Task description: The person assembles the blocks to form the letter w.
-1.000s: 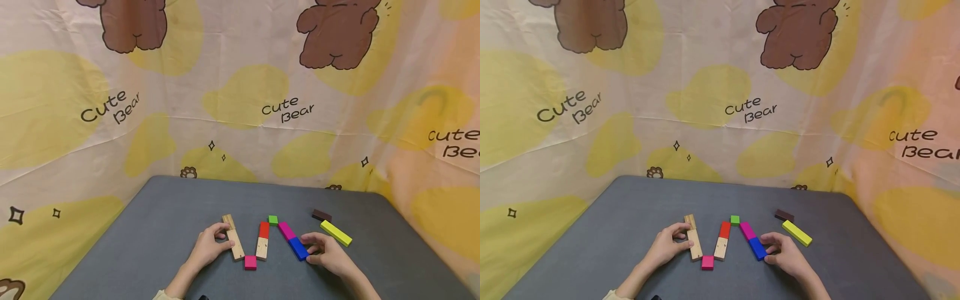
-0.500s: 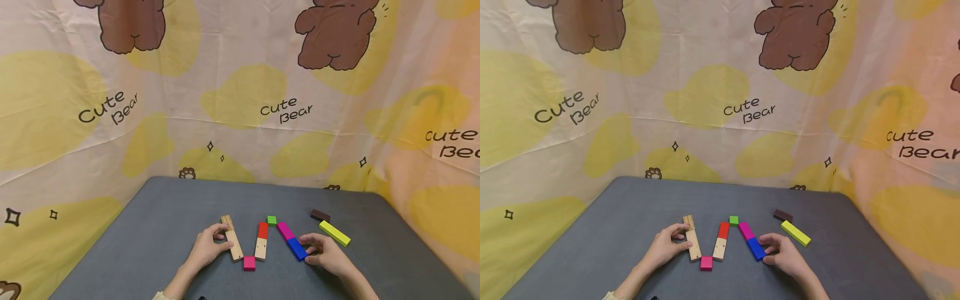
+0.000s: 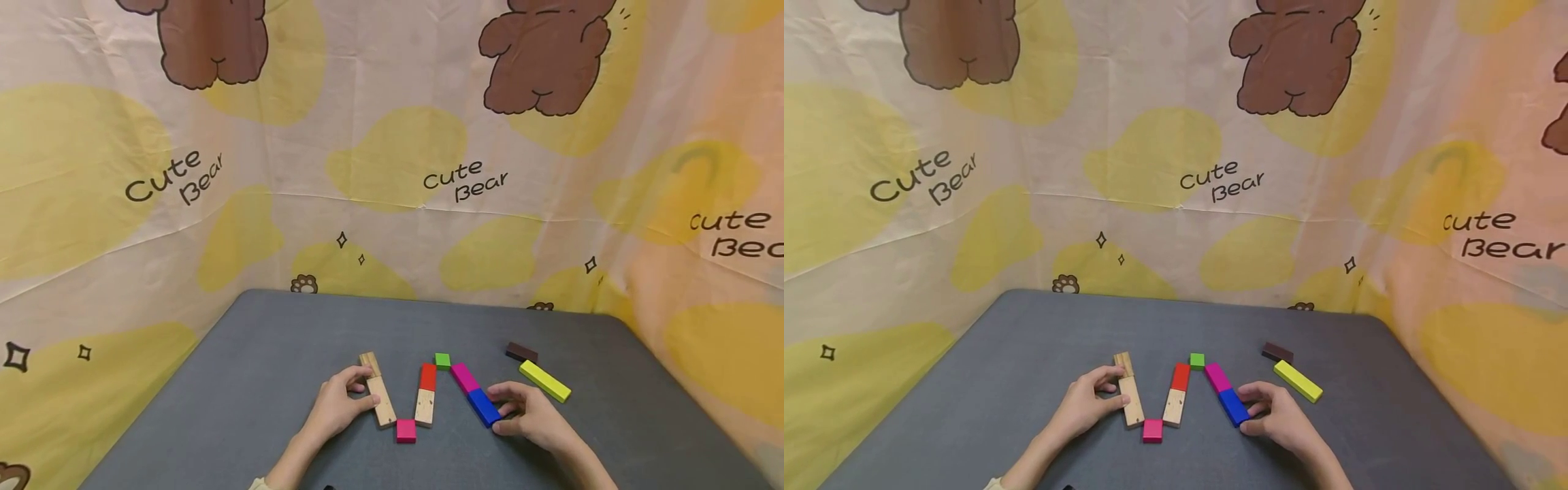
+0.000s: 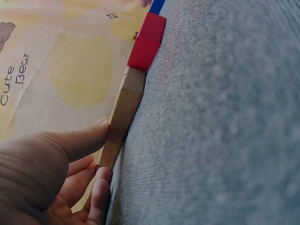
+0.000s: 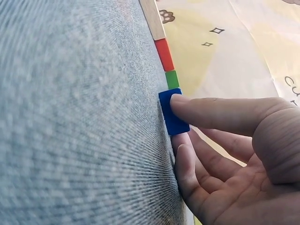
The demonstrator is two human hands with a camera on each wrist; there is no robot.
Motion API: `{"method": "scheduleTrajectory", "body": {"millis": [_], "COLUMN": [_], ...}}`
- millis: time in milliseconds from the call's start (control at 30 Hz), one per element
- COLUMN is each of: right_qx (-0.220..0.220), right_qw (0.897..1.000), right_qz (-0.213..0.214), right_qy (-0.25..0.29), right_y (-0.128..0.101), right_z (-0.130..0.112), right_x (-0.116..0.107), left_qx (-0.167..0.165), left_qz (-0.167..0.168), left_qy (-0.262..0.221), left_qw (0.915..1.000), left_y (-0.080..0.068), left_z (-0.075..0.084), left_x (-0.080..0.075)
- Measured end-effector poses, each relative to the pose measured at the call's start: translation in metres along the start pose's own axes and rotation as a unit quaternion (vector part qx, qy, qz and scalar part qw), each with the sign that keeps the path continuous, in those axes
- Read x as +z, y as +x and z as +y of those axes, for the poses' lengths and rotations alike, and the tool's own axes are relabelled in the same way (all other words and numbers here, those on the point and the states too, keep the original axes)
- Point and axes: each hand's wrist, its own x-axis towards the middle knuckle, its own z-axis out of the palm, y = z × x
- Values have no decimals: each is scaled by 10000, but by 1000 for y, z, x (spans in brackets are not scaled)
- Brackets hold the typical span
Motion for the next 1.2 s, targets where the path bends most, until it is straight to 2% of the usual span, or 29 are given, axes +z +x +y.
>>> {"method": "scheduleTrajectory", "body": {"millis": [533, 1200], "right_qx": [23, 123], "right_qw": [9993, 9992], "right_qz": [192, 262], "right_qy": [-314, -277], "right_y": [-1, -1], "right_z": [-3, -3], "right_x": [4, 5], "left_qx": [-85, -143], "left_qz": [-26, -14], "left_qy": [21, 89], "left_qw": [10000, 9999], "left_y": [-1, 0], "left_z": [3, 1], "left_x": [-1, 2]}}
